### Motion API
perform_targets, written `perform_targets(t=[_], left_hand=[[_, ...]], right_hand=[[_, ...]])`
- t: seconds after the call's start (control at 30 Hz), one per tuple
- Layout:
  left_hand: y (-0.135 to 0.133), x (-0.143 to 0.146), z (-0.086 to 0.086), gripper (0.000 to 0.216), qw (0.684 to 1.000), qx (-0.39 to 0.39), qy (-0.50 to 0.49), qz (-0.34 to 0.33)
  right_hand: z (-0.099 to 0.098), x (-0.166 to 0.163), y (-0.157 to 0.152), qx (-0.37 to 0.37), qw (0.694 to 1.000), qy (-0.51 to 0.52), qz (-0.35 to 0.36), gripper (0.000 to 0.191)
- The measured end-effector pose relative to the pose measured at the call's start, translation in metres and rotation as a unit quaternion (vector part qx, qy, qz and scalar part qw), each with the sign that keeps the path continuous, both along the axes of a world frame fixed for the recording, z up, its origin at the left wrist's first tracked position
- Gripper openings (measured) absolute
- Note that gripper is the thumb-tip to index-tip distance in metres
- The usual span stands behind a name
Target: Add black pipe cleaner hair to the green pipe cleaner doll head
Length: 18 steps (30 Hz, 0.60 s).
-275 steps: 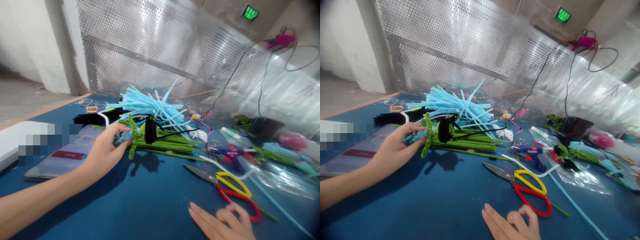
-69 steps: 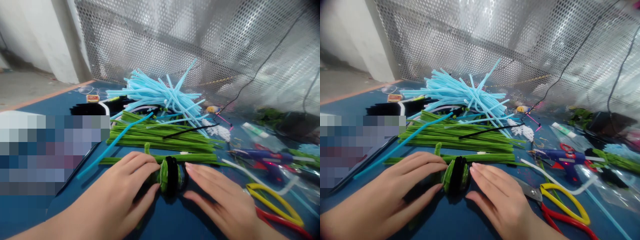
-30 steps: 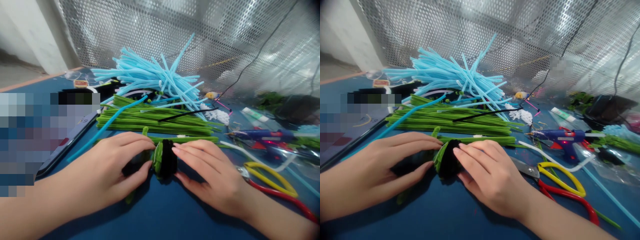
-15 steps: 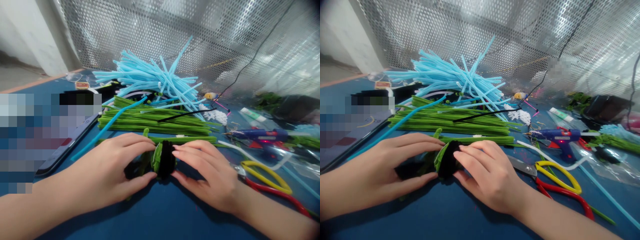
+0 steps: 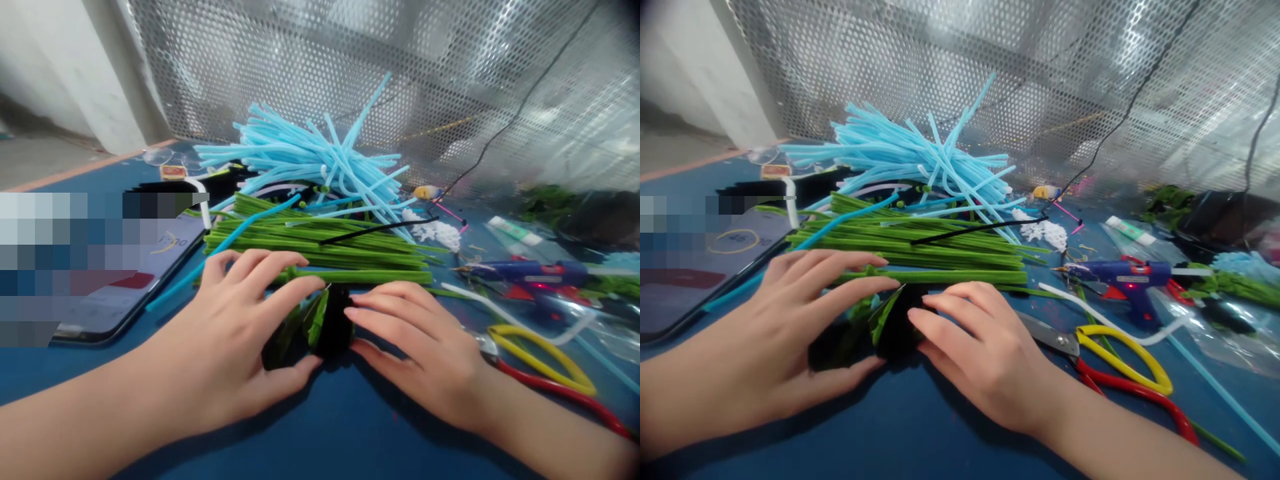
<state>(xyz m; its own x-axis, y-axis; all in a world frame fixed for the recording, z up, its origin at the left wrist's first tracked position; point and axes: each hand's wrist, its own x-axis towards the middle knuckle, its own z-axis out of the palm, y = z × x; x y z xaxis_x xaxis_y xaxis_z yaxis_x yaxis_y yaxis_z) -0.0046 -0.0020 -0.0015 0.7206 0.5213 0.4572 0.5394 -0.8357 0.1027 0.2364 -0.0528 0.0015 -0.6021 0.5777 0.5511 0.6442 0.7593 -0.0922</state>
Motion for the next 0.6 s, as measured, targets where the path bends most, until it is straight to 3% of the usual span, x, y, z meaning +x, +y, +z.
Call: perform_targets(t=[0.2,0.6], left_hand=[[-0.0024,0.0010,0.0009,0.034,0.994,0.069,-0.027,-0.081],[-0.0041,0.0060,-0.0021,0.031,0.993,0.010,-0.060,-0.098]], right_hand=[[-0.0015,-0.0011,-0.0009,-0.003,1.000,0.002,-0.004,0.033],[-0.0007,-0.0029,0.0001,-0.035,0.999,0.021,-0.013,0.030]])
